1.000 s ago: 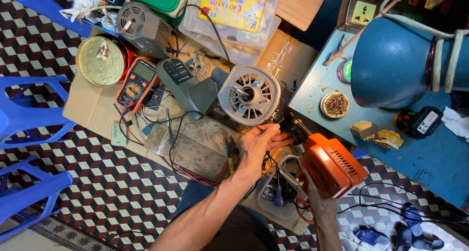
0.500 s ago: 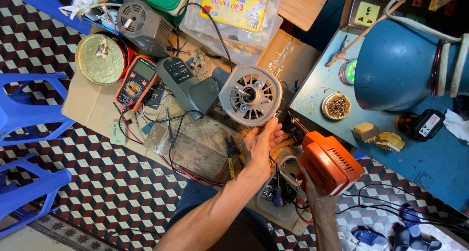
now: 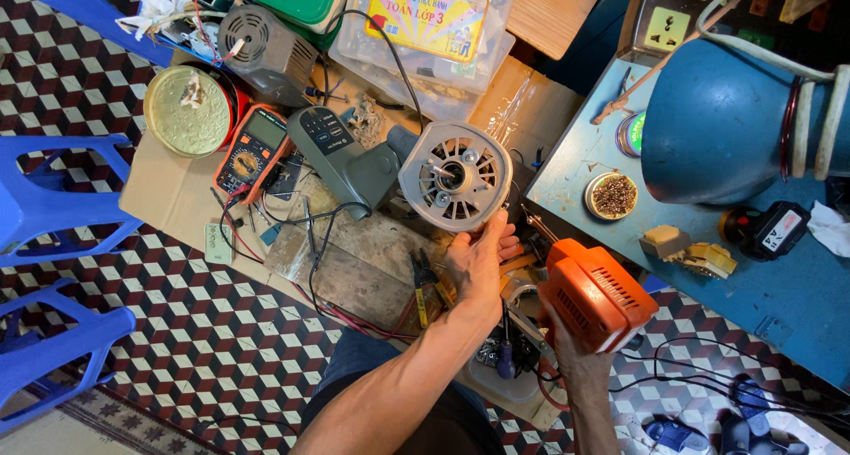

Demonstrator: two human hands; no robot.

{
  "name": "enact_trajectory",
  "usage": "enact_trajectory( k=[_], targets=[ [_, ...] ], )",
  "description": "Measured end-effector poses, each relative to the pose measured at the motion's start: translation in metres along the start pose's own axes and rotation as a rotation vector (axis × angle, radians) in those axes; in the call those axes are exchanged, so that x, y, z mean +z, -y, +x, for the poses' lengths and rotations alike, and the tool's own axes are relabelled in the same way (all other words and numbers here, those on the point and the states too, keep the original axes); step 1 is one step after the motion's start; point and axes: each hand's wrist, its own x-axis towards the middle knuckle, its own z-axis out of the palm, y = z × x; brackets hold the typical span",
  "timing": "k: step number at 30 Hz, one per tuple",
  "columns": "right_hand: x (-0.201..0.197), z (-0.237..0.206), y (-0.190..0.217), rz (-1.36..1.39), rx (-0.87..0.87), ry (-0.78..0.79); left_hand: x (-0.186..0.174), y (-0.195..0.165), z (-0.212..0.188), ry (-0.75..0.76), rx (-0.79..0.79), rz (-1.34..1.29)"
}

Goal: The person uses a screwdriver to adjust a small black component on an electric motor, then uses pliers to strip and twist wires. They apply heat with a heat gun to the motor's wiring area and continue to adjust the wires by hand.

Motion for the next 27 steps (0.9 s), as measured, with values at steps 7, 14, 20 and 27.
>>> enact_trajectory(
  k=[7, 14, 20, 27],
  targets=[
    [0.0, 0.001, 0.008, 0.007, -0.057, 0.005, -0.002, -0.003, -0.003, -0.009, 0.039, 0.113],
    [-0.001, 0.007, 0.003, -0.064, -0.023, 0.027, -0.006, 0.005, -0.001, 0.021, 0.091, 0.099],
    [-0.002, 0.006, 0.007, -0.051, 0.033, 0.019, -0.018, 0.006, -0.004, 0.139, -0.02, 0.055],
    [-0.004, 0.006, 0.013, -0.057, 0.114, 0.045, -0.033, -0.009, -0.003, 0.322, -0.103, 0.048]
  ],
)
